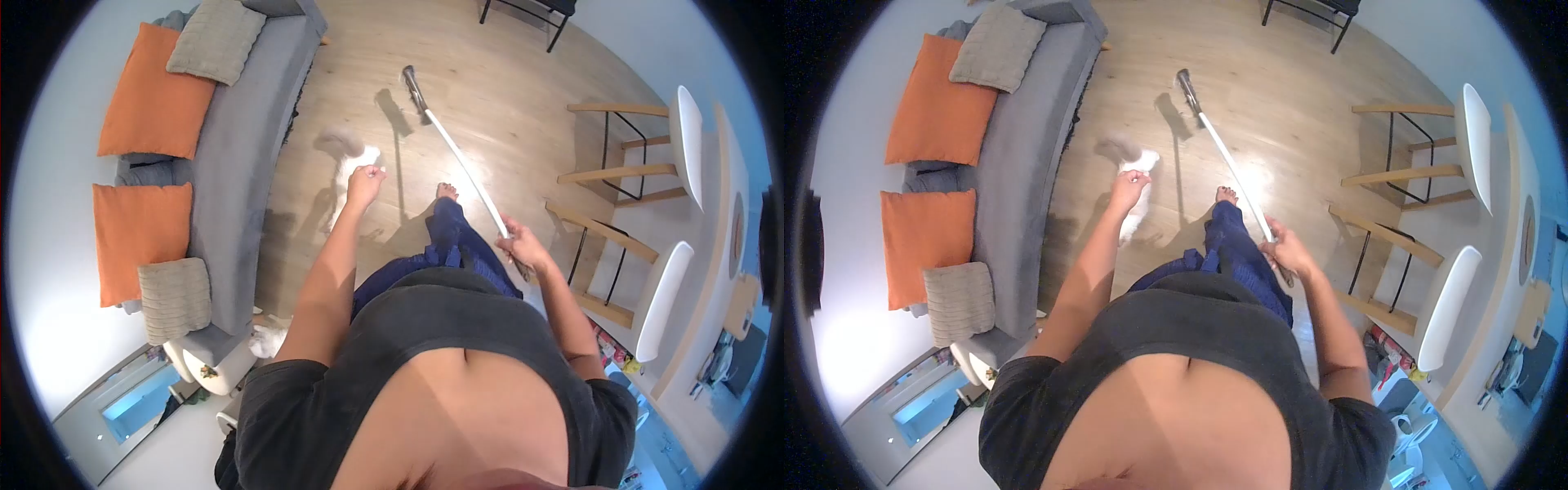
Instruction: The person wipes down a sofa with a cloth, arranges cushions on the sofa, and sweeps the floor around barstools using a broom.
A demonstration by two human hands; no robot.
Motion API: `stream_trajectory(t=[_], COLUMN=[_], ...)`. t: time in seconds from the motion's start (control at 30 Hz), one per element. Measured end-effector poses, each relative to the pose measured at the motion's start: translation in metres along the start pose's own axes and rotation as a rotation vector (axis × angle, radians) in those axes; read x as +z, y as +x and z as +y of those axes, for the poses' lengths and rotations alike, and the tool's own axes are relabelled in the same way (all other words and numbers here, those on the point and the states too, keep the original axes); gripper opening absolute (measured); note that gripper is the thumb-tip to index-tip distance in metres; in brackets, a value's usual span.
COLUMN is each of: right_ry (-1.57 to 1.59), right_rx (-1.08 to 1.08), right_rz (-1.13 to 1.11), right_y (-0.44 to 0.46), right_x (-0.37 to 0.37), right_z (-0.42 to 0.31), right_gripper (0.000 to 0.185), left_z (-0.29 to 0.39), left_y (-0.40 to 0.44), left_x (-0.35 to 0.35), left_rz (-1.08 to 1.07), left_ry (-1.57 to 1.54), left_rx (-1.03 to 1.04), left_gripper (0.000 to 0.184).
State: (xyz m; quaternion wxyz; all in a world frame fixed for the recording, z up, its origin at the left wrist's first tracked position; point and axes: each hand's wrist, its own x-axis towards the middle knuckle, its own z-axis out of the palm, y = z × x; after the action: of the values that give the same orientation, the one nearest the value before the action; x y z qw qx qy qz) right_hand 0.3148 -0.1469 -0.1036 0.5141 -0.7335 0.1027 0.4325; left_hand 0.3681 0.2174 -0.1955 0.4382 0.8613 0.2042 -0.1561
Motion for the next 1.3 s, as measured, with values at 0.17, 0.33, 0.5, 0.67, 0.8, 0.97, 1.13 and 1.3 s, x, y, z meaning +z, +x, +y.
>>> stream_trajectory(t=[0.17,0.33,0.5,0.67,0.8,0.97,1.13,1.3], right_ry=[-0.497,-0.940,-0.880,-0.883,-0.621,-0.794,-0.717,-0.734], right_rx=[0.046,-0.149,-0.176,-0.360,0.000,-0.241,-0.242,-0.291], right_rz=[0.074,0.147,0.133,0.182,0.073,0.108,0.036,0.061], right_y=[0.071,0.172,0.275,0.396,0.466,0.625,0.788,0.918], right_x=[-0.078,-0.127,-0.144,-0.158,-0.160,-0.167,-0.147,-0.134], right_z=[-0.094,-0.163,-0.234,-0.300,-0.406,-0.461,-0.558,-0.618], right_gripper=[0.067,0.065,0.064,0.049,0.044,0.041,0.044,0.038], left_z=[-0.022,-0.029,-0.025,-0.020,0.034,0.124,0.138,0.137], left_y=[0.087,0.119,0.156,0.259,0.356,0.443,0.513,0.555], left_x=[-0.002,-0.024,-0.051,-0.077,-0.096,-0.097,-0.083,-0.040], left_rz=[0.015,0.169,0.106,0.099,0.148,0.092,0.201,0.299], left_ry=[0.004,-0.121,-0.234,-0.185,-0.239,-0.421,-0.322,-0.570], left_rx=[-0.094,-0.065,-0.438,-0.440,-0.425,-0.265,-0.198,-0.425], left_gripper=[0.034,0.034,0.029,0.031,0.032,0.029,0.024,0.023])
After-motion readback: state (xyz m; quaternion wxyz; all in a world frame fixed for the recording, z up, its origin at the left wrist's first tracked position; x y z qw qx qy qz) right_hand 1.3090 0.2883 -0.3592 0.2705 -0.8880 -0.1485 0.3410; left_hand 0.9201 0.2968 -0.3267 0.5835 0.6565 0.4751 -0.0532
